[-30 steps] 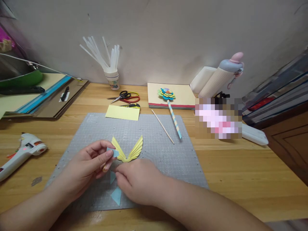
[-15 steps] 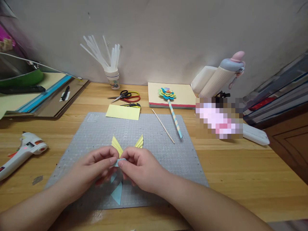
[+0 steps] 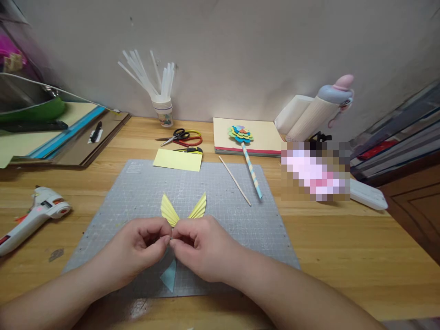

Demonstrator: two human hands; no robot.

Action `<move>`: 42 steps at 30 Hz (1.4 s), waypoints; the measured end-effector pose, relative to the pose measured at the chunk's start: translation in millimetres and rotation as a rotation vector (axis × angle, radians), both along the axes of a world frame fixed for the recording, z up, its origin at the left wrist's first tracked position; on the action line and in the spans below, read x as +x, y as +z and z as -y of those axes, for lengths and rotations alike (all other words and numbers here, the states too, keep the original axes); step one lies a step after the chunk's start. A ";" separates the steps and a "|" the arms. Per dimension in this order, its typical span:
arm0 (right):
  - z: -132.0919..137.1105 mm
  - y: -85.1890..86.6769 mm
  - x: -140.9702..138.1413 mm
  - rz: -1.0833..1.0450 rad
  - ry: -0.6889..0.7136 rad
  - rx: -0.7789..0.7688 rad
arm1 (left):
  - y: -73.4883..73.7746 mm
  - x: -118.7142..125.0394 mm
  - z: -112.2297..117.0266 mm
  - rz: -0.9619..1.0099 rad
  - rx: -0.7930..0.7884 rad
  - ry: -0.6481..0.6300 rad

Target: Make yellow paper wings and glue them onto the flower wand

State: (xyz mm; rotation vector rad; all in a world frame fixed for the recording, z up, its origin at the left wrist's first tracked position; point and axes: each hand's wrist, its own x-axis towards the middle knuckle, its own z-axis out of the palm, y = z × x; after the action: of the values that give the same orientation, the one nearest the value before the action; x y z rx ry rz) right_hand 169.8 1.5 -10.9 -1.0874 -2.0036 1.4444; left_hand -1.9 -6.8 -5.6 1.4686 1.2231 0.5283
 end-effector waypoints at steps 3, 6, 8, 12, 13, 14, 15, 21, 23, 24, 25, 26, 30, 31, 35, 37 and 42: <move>2.6 1.1 0.3 0.004 0.011 0.218 | 0.6 1.7 0.8 0.050 -0.021 0.058; 1.8 -1.0 0.5 -0.013 -0.035 0.232 | 3.3 1.7 -0.6 0.100 -0.058 0.089; -1.4 -3.4 0.3 -0.063 -0.111 0.052 | 4.9 0.5 -2.6 0.141 -0.091 0.104; -8.8 -4.4 -0.3 -0.221 -0.223 -0.319 | 6.1 -2.2 -7.1 0.190 -0.113 0.163; -9.7 -3.7 -0.5 -0.246 -0.227 -0.356 | 6.1 -2.5 -7.9 0.195 -0.122 0.173; -10.3 -2.8 -0.5 -0.264 -0.225 -0.379 | 6.1 -2.7 -8.5 0.198 -0.135 0.177; -10.5 -1.8 -0.5 -0.281 -0.221 -0.395 | 6.1 -2.8 -8.9 0.202 -0.148 0.177; -16.2 0.2 5.1 -0.453 -0.401 -0.323 | 9.5 -5.7 -9.1 0.241 -0.188 0.214; -19.5 0.0 8.0 -0.542 -0.489 -0.259 | 11.4 -7.3 -9.7 0.259 -0.173 0.244; -20.4 -0.2 8.8 -0.558 -0.490 -0.252 | 12.1 -7.9 -10.1 0.265 -0.173 0.246; -20.5 -0.6 9.0 -0.548 -0.466 -0.259 | 12.5 -8.1 -10.4 0.265 -0.176 0.239; -19.8 -1.0 8.6 -0.515 -0.424 -0.266 | 12.6 -8.1 -10.7 0.260 -0.182 0.227; -11.1 -3.2 2.9 -0.296 -0.288 -0.138 | 10.9 -6.4 -10.1 0.216 -0.181 0.181; -8.8 -3.3 1.4 -0.269 -0.281 -0.106 | 10.4 -5.8 -9.6 0.215 -0.184 0.176; -6.1 -1.0 -0.2 -0.403 -0.350 -0.185 | 10.1 -4.3 -9.5 0.255 -0.218 0.197; -10.7 -0.3 2.6 -0.510 -0.460 -0.207 | 10.8 -6.3 -12.4 0.235 -0.213 0.230; -30.8 -6.4 12.4 -0.356 -0.573 -0.107 | 7.8 -30.0 -34.1 -0.269 0.207 0.233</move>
State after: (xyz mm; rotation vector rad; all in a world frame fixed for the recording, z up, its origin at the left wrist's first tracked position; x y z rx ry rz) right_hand 182.3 32.4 -17.4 -1.2170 -1.2466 1.3223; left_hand -31.9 27.3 2.2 1.6180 1.6038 0.6438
